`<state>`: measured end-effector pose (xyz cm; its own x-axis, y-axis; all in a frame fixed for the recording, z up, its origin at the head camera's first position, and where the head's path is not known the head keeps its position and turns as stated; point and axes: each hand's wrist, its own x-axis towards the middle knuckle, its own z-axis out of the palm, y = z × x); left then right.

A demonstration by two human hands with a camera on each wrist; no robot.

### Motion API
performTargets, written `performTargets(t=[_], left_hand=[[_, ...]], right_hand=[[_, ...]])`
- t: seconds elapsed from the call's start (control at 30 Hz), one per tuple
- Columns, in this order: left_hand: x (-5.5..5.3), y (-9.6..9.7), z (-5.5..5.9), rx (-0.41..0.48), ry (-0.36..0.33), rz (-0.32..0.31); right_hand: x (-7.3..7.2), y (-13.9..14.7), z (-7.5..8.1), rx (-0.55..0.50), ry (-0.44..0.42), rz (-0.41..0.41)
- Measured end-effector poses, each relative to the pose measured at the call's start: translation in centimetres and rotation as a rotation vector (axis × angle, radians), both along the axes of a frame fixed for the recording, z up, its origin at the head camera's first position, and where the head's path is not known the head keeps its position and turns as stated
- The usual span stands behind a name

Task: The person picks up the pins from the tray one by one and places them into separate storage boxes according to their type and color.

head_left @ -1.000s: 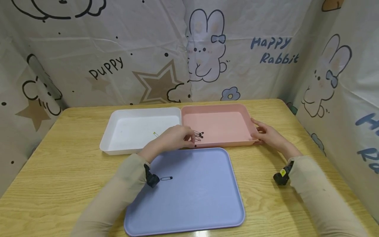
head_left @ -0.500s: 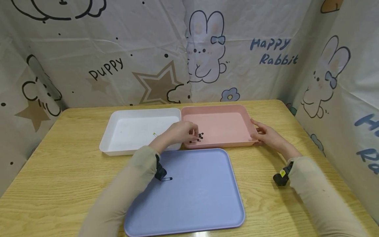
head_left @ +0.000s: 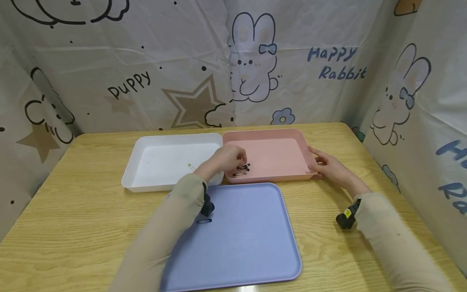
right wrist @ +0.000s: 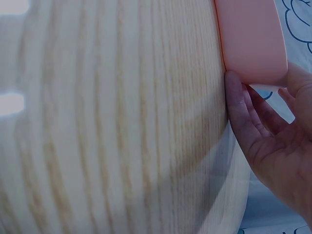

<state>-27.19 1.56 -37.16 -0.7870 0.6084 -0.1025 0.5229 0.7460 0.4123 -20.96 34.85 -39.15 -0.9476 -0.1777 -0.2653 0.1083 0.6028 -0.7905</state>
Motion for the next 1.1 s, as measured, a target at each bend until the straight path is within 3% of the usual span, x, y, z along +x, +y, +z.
performTargets(t=[0.27,0.57,0.8,1.1], left_hand=[[-0.4,0.6,-0.5,-0.02,0.031,0.011],[-0.5,0.6,-0.9,-0.031,0.018,0.034],[-0.1,0.4,-0.4,-0.021,0.015,0.05],[0.7,-1.6,0.7,0.038,0.028,-0.007]], right_hand=[[0.0,0.0,-0.1,-0.007,-0.001,0.007],[-0.1,-0.1,-0.2,0.004,0.003,0.016],[0.0,-0.1,-0.2,0.005,-0.002,0.01],[0.0,0.0,-0.1,-0.007,0.0,0.006]])
